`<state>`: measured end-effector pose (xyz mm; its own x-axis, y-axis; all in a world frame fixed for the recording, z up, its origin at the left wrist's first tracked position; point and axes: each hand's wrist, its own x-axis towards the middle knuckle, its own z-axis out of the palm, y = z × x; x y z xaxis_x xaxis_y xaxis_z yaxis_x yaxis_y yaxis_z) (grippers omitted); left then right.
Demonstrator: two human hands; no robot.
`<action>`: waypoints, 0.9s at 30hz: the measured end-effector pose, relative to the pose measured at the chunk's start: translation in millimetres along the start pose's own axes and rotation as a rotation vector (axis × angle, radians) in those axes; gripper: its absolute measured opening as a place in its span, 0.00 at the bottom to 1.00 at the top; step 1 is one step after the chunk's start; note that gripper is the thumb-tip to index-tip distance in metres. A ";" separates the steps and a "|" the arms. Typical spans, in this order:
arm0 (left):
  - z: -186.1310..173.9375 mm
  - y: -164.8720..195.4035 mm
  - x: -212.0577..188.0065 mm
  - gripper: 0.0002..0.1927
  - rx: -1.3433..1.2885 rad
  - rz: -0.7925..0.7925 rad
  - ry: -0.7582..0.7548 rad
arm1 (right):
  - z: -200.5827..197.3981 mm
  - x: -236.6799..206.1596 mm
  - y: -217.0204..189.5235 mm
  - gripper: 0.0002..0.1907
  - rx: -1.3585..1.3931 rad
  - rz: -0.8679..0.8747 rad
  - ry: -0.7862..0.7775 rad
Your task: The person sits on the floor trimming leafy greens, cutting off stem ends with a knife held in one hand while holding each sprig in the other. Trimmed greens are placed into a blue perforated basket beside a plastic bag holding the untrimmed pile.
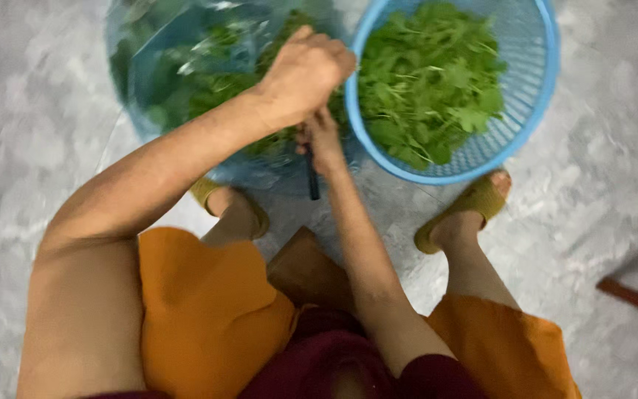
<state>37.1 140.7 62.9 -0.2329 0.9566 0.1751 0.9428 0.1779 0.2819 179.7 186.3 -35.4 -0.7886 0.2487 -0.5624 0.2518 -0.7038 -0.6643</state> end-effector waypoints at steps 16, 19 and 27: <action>153.3 113.0 150.8 0.77 0.413 0.244 -0.546 | 19.7 -7.9 -34.1 0.35 -0.134 -0.090 0.006; 165.9 101.5 163.7 0.71 0.379 0.226 -0.528 | 7.1 -7.5 -38.9 0.32 -0.309 -0.338 -0.006; 169.5 79.6 178.4 0.39 0.018 0.210 -0.441 | -28.1 -22.2 -46.8 0.24 -0.382 -0.456 -0.037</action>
<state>111.0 364.6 -43.3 0.0824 0.9780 -0.1914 0.9635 -0.0291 0.2661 201.2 232.4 -5.6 -0.8820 0.4411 -0.1661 0.0621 -0.2406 -0.9686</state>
